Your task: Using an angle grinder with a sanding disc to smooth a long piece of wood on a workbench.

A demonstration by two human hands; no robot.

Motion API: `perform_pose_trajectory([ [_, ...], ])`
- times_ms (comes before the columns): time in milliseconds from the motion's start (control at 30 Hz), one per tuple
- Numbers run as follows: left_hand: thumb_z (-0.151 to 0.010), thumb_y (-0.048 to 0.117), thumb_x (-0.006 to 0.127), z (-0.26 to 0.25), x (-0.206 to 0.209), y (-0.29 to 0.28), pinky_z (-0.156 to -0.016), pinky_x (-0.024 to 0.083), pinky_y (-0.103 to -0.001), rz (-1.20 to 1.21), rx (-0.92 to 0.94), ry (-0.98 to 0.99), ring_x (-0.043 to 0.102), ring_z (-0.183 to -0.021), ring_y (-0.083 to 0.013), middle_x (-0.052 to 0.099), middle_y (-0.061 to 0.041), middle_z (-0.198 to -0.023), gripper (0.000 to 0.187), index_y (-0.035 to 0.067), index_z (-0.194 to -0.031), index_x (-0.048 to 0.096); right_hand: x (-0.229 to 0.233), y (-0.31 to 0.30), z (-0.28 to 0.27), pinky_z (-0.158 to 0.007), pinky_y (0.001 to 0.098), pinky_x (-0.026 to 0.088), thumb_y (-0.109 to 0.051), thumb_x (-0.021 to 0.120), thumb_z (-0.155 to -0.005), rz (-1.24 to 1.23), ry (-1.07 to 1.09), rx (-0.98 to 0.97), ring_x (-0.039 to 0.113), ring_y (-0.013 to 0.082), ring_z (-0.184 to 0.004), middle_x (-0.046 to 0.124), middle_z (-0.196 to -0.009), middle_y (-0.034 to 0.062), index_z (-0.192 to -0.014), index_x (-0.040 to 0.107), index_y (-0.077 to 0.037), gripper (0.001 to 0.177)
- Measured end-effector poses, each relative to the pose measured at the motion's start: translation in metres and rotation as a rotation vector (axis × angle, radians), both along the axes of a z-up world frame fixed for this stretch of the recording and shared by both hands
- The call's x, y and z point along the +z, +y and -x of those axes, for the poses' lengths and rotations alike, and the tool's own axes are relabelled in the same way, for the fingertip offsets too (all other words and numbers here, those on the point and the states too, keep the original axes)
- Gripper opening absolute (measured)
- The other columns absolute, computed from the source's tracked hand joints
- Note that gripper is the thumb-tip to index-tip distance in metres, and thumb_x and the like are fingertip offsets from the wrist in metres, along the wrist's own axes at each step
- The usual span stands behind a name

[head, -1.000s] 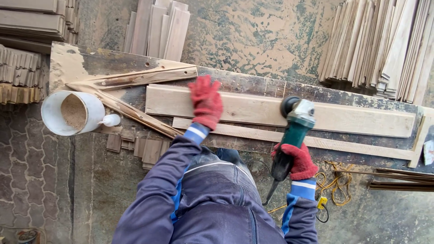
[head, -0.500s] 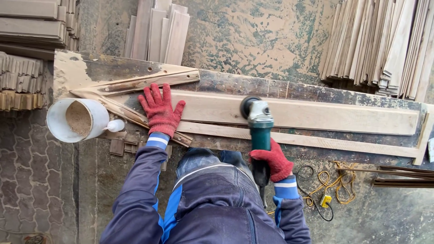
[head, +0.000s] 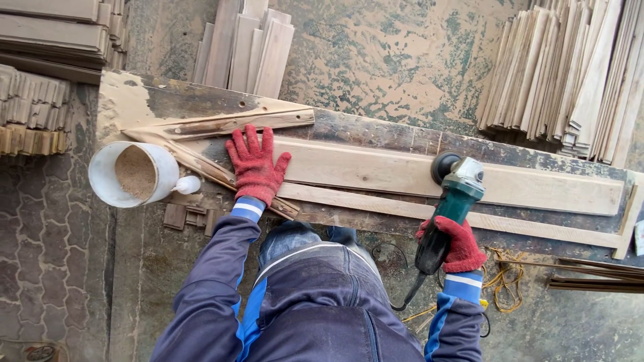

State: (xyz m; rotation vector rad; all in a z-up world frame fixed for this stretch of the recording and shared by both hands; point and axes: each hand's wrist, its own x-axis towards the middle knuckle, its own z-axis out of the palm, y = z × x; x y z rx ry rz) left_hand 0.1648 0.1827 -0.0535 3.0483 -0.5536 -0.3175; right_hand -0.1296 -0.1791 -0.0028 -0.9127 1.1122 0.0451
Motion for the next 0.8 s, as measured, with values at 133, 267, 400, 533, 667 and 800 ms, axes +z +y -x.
perform_pose_trajectory([
  [133, -0.099, 0.069, 0.040, -0.002, 0.003, -0.001, -0.124, 0.004, -0.064, -0.023, 0.002, 0.055, 0.015, -0.153, -0.0477, 0.030, -0.025, -0.164, 0.080, 0.016, -0.158, 0.039, 0.020, 0.045, -0.039, -0.064, 0.0539, 0.060, -0.002, 0.077, -0.074, -0.023, -0.001, 0.035, 0.071, 0.0423, -0.066, 0.069, -0.078, 0.0288, -0.104, 0.064, -0.002, 0.033],
  [267, -0.086, 0.085, 0.041, -0.016, 0.006, 0.014, -0.124, 0.002, -0.065, -0.001, -0.025, 0.161, 0.011, -0.155, -0.0482, 0.023, -0.025, -0.167, 0.103, 0.016, -0.161, 0.031, 0.025, 0.102, -0.069, -0.064, 0.0490, 0.060, 0.003, 0.083, -0.063, 0.045, 0.037, 0.065, 0.072, 0.0366, -0.068, 0.070, -0.078, 0.0224, -0.103, 0.065, -0.008, 0.046],
  [400, -0.051, 0.075, 0.082, -0.033, 0.015, 0.027, -0.125, 0.003, -0.063, -0.079, -0.161, 0.449, 0.000, -0.154, -0.0513, 0.005, -0.027, -0.168, 0.146, 0.015, -0.165, 0.011, 0.046, 0.134, -0.088, -0.062, 0.0444, 0.059, -0.001, 0.090, -0.055, 0.073, 0.075, 0.208, 0.069, 0.0318, -0.066, 0.068, -0.075, 0.0183, -0.101, 0.067, -0.007, 0.052],
  [533, -0.064, 0.057, 0.085, -0.038, 0.007, 0.031, -0.124, 0.009, -0.064, -0.139, -0.253, 0.444, 0.001, -0.153, -0.0532, 0.005, -0.027, -0.168, 0.132, 0.020, -0.165, 0.008, 0.047, 0.134, -0.078, -0.061, 0.0472, 0.059, -0.002, 0.088, -0.057, 0.030, 0.077, 0.110, 0.070, 0.0359, -0.064, 0.067, -0.075, 0.0200, -0.104, 0.067, -0.008, 0.051],
  [667, -0.062, 0.050, 0.087, -0.042, 0.007, 0.031, -0.122, 0.017, -0.063, -0.164, -0.284, 0.440, 0.005, -0.152, -0.0545, 0.008, -0.026, -0.168, 0.131, 0.023, -0.165, 0.011, 0.019, 0.078, -0.045, -0.059, 0.0477, 0.058, -0.003, 0.082, -0.066, 0.049, 0.072, 0.060, 0.068, 0.0362, -0.061, 0.065, -0.073, 0.0221, -0.102, 0.064, -0.005, 0.040],
  [800, -0.063, 0.046, 0.090, -0.045, 0.015, 0.023, -0.119, 0.027, -0.060, -0.201, -0.304, 0.425, 0.014, -0.147, -0.0562, 0.018, -0.021, -0.166, 0.123, 0.021, -0.163, 0.022, 0.002, 0.022, -0.011, -0.069, 0.0494, 0.061, -0.013, 0.074, -0.078, -0.033, -0.018, -0.028, 0.075, 0.0374, -0.073, 0.073, -0.084, 0.0229, -0.111, 0.068, -0.014, 0.033],
])
